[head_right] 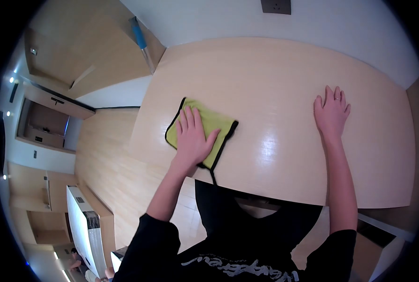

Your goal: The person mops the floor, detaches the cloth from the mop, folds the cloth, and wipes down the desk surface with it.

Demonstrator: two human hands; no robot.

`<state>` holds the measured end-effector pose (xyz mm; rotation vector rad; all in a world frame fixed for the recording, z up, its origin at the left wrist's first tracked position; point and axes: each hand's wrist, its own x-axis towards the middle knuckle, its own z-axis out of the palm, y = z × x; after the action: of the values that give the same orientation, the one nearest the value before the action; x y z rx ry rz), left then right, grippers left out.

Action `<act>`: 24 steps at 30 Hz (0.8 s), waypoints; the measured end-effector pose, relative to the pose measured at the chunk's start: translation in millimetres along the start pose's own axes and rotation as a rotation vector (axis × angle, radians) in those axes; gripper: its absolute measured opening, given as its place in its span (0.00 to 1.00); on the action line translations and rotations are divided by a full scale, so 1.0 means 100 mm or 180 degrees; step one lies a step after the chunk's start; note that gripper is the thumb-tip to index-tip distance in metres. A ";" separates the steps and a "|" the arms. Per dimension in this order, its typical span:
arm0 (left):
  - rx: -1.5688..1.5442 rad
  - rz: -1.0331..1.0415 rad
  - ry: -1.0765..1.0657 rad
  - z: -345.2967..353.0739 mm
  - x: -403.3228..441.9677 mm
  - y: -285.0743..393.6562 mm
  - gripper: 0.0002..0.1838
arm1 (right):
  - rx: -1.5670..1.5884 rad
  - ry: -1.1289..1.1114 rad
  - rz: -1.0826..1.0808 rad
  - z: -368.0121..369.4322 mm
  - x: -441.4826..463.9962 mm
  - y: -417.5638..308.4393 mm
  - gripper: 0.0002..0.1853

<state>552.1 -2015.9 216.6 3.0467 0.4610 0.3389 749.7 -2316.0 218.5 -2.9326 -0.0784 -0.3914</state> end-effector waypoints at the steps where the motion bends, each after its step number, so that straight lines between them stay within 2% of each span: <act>1: 0.0005 0.0014 -0.0004 0.05 0.19 0.02 0.47 | -0.0018 -0.0001 0.0001 -0.02 0.00 -0.01 0.26; 13: -0.0169 -0.0990 -0.0014 0.65 2.59 0.38 0.51 | -0.0004 0.0118 -0.0062 -0.06 -0.05 0.04 0.25; 18: -0.0229 -0.1468 -0.0145 0.72 3.13 0.48 0.51 | -0.0017 0.0189 -0.0099 -0.01 -0.06 0.07 0.26; 24: -0.0075 -0.1436 0.0070 0.79 3.11 0.47 0.50 | 0.0203 0.0134 0.0005 -0.06 -0.06 0.02 0.26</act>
<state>873.2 -1969.1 208.1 2.8027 1.1044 0.3473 742.8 -2319.5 222.4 -2.8601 -0.0813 -0.4417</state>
